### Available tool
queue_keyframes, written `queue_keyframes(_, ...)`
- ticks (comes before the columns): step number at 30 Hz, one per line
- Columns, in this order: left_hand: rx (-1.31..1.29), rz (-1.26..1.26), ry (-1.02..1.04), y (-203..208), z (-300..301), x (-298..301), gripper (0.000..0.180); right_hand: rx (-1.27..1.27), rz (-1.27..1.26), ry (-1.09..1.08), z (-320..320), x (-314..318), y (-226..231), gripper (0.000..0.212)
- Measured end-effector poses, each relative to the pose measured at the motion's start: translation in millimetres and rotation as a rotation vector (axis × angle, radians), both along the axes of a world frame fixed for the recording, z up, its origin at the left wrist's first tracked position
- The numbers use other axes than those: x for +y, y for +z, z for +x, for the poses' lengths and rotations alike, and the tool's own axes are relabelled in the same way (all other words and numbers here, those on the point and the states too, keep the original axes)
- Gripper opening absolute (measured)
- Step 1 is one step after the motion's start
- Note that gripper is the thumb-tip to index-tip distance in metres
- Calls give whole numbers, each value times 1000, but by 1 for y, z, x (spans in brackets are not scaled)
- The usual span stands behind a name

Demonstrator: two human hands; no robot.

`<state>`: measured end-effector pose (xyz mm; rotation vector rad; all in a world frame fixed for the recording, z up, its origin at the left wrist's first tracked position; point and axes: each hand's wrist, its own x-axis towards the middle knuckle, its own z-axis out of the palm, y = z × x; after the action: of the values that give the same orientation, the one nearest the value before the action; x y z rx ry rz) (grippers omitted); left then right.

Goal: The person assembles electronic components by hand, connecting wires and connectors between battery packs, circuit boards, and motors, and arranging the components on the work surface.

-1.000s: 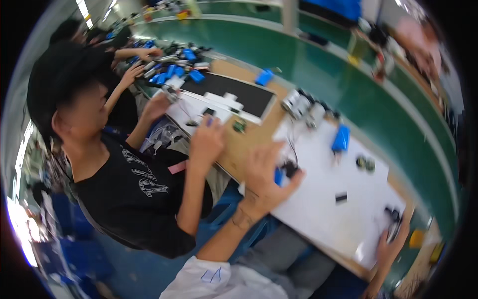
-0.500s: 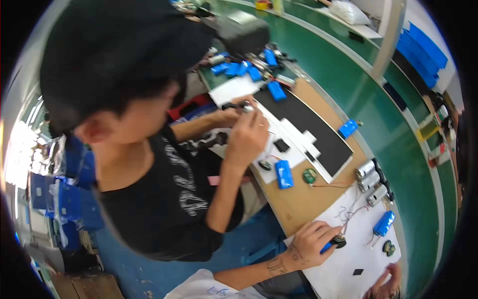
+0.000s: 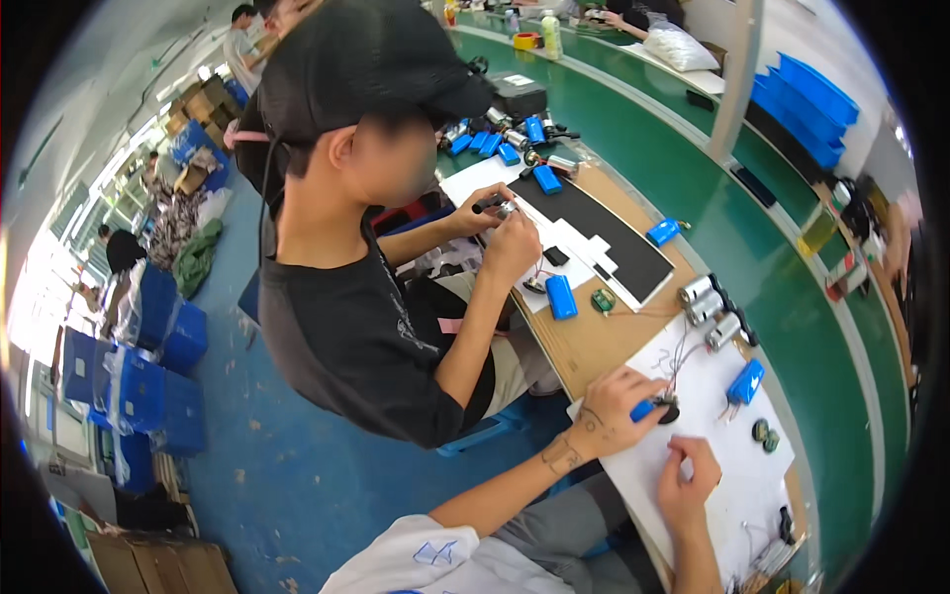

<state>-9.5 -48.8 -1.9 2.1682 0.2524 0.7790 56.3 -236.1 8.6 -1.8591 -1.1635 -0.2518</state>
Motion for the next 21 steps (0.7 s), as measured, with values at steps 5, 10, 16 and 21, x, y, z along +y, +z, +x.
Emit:
queue_keyframes(5, -115, 269, 78, 6, 2, -6, 33, 65, 84, 13, -4, -7, -5, 28)
queue_keyframes(10, -94, 160, 13, 47, 14, -37, 25, 235, 176, -12, 1, -10, -4, 42)
queue_keyframes(16, 60, -416, -203, 57, 29, -58, 28, 570, 416, -6, 15, -10, -5, 38)
queue_keyframes(21, 61, -917, -346, 36, 30, -79, 26, 626, 524, -22, 16, -10, -11, 34)
